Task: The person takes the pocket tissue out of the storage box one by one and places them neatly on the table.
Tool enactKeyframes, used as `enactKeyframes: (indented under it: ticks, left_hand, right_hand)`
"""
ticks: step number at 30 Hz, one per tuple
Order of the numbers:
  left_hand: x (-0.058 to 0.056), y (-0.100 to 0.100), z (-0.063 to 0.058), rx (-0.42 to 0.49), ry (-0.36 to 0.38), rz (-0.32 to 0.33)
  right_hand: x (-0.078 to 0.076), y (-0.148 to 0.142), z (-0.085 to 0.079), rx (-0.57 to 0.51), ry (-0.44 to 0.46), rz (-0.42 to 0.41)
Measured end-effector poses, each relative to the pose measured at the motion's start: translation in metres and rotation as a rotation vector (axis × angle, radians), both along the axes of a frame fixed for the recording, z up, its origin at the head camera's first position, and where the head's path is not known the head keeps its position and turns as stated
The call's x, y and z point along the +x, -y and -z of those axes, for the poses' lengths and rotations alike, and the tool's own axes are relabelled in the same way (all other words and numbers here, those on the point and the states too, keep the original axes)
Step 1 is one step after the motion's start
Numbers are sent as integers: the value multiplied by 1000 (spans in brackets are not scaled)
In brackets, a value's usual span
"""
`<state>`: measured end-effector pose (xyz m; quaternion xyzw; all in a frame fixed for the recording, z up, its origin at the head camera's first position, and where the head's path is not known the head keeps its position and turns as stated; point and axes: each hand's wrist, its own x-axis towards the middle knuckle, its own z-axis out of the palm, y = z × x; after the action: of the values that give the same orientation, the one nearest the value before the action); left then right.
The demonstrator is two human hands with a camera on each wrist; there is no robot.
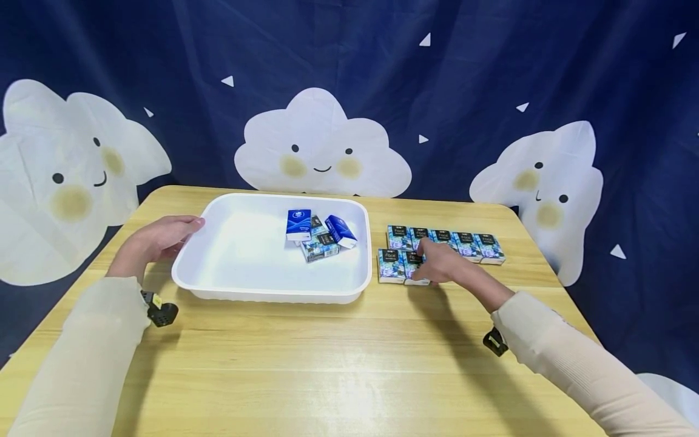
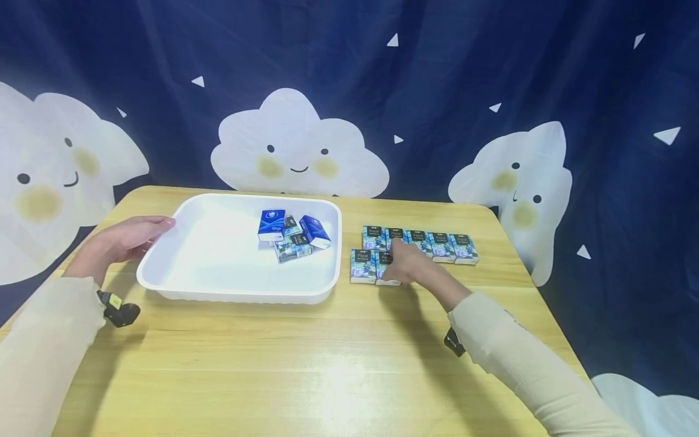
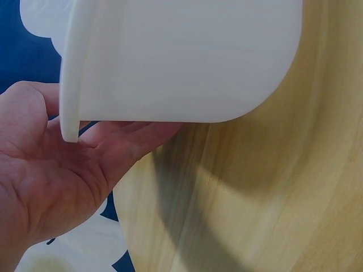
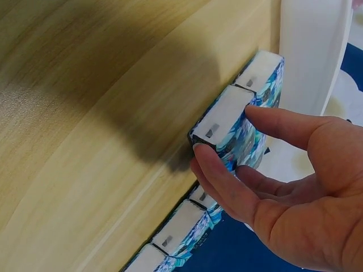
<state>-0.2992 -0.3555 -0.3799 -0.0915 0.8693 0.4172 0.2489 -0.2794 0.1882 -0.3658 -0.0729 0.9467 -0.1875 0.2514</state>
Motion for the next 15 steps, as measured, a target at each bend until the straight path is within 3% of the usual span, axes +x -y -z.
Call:
enactKeyframes:
  ticks: [15]
  left_hand:
    - [-1, 0, 2, 3, 3, -1]
  right_hand:
    - [-1, -2, 2, 30, -25, -21]
